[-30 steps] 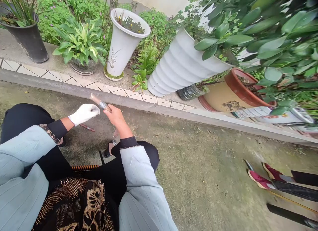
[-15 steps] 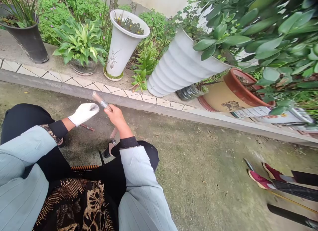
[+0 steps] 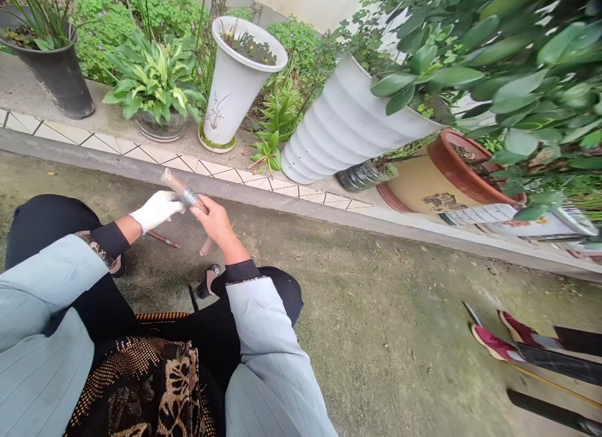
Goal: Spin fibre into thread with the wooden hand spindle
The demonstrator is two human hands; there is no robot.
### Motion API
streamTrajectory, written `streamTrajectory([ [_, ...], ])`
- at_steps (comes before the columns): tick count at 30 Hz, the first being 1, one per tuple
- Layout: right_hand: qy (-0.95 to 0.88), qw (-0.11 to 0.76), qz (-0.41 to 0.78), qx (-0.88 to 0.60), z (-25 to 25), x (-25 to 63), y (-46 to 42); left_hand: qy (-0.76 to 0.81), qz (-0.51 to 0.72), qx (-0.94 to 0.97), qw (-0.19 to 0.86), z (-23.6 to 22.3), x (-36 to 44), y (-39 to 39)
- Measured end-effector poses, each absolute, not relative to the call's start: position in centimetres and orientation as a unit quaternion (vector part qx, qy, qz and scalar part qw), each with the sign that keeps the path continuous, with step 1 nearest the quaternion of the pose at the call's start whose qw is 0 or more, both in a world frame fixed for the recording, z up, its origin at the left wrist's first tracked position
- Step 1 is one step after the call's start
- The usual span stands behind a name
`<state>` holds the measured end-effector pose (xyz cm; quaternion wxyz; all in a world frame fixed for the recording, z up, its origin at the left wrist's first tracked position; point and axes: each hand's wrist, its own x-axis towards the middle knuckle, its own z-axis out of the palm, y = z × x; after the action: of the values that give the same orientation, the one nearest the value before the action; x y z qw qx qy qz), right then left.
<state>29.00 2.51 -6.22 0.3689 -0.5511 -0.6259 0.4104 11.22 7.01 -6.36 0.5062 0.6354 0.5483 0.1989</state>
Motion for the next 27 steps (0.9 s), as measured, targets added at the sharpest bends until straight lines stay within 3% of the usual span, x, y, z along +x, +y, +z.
streamTrajectory([
  [4,-0.624,0.355,0.441,-0.538,-6.3,29.1,2.6,0.481,0.116,0.763,0.416,-5.5,10.4,7.5],
  [9,-0.514,0.389,0.552,-0.53,-6.5,29.2,3.0,0.356,0.126,0.819,0.432,-4.7,10.0,7.0],
  [13,-0.435,0.429,0.605,-0.51,-6.2,29.2,3.0,0.399,0.188,0.819,0.368,-5.2,10.0,6.5],
  [22,-0.414,0.363,0.594,-0.586,-6.5,28.9,3.0,0.469,0.159,0.855,0.154,-6.7,10.7,5.7],
  [27,-0.42,0.371,0.567,-0.603,-6.6,28.5,3.1,0.526,0.183,0.818,0.148,-6.6,11.3,5.1],
])
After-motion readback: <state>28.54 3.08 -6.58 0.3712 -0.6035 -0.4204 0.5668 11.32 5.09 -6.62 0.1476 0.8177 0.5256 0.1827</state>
